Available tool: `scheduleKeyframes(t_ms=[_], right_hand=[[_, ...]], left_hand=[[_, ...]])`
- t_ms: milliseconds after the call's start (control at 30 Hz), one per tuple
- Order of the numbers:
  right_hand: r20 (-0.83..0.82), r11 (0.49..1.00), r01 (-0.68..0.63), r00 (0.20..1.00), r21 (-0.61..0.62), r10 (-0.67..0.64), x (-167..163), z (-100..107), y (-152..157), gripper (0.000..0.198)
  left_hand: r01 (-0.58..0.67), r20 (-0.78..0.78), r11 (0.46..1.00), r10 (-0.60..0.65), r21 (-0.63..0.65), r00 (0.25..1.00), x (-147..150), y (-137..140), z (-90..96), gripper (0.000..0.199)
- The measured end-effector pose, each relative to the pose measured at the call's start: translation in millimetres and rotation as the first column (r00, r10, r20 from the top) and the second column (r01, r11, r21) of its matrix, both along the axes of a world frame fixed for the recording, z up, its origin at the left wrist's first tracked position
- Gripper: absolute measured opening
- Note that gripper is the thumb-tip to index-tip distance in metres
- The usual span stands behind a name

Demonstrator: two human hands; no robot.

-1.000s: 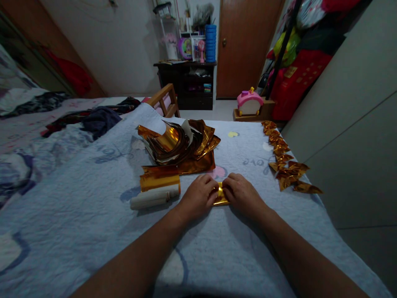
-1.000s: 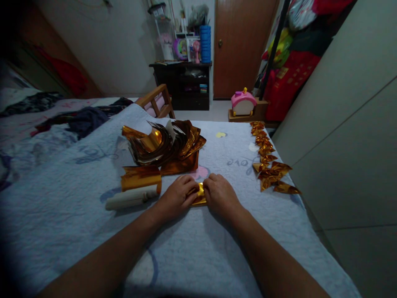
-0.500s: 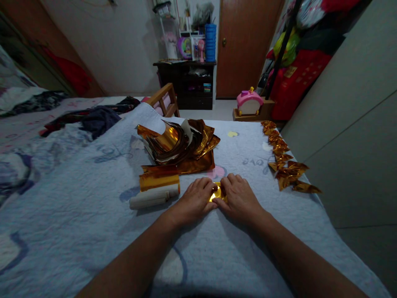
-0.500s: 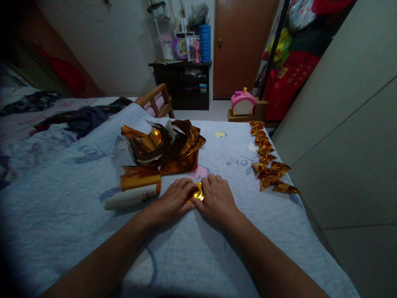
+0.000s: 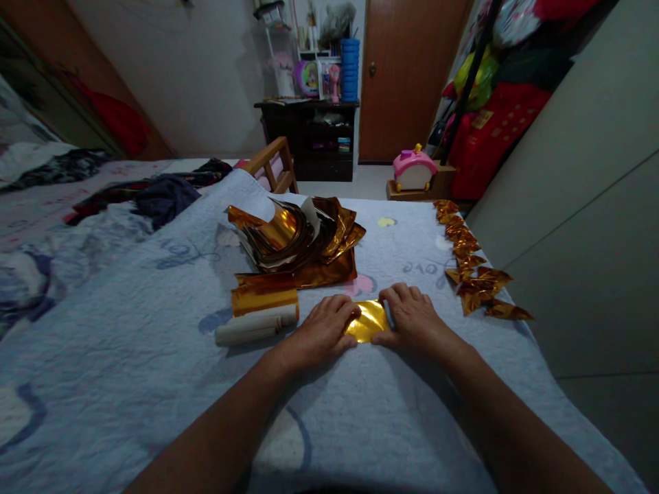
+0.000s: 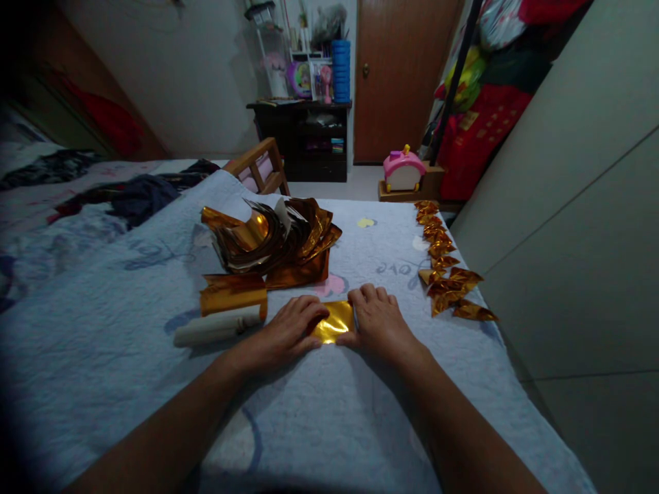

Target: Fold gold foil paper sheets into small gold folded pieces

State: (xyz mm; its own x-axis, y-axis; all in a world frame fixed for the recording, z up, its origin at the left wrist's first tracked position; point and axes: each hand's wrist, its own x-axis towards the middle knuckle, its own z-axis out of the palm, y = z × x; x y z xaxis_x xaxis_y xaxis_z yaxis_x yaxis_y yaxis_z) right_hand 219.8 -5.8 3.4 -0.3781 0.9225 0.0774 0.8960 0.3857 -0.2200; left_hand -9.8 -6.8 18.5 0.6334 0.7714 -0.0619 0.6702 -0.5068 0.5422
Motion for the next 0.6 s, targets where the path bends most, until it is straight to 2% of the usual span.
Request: scheduleKeyframes(t_ms=[233,467,600], right_hand=[[-0.043,0.996,-0.014,0.999,-0.086,0.01,14.1,-0.2,5.2,0.075],[-0.133,0.986,-0.087,0.989,-0.143,0.068,17.8,12.5,0.4,0.071],[-0.194,0.986,-0.118,0.976,-0.116,0.094,9.9,22.8,-2.6,0.077]], left_hand=[[0.007,0.033,1.0,-0.007,0.0,0.999,-2.8,0.7,-4.0,0.037],[0.016,0.021,1.0,-0.015,-0.003,1.0,-3.6,-0.4,0.2,0.043],[-0.004,0.056,1.0,0.003,0.02,0.998,-1.7,-0.2,-1.4,0.046]])
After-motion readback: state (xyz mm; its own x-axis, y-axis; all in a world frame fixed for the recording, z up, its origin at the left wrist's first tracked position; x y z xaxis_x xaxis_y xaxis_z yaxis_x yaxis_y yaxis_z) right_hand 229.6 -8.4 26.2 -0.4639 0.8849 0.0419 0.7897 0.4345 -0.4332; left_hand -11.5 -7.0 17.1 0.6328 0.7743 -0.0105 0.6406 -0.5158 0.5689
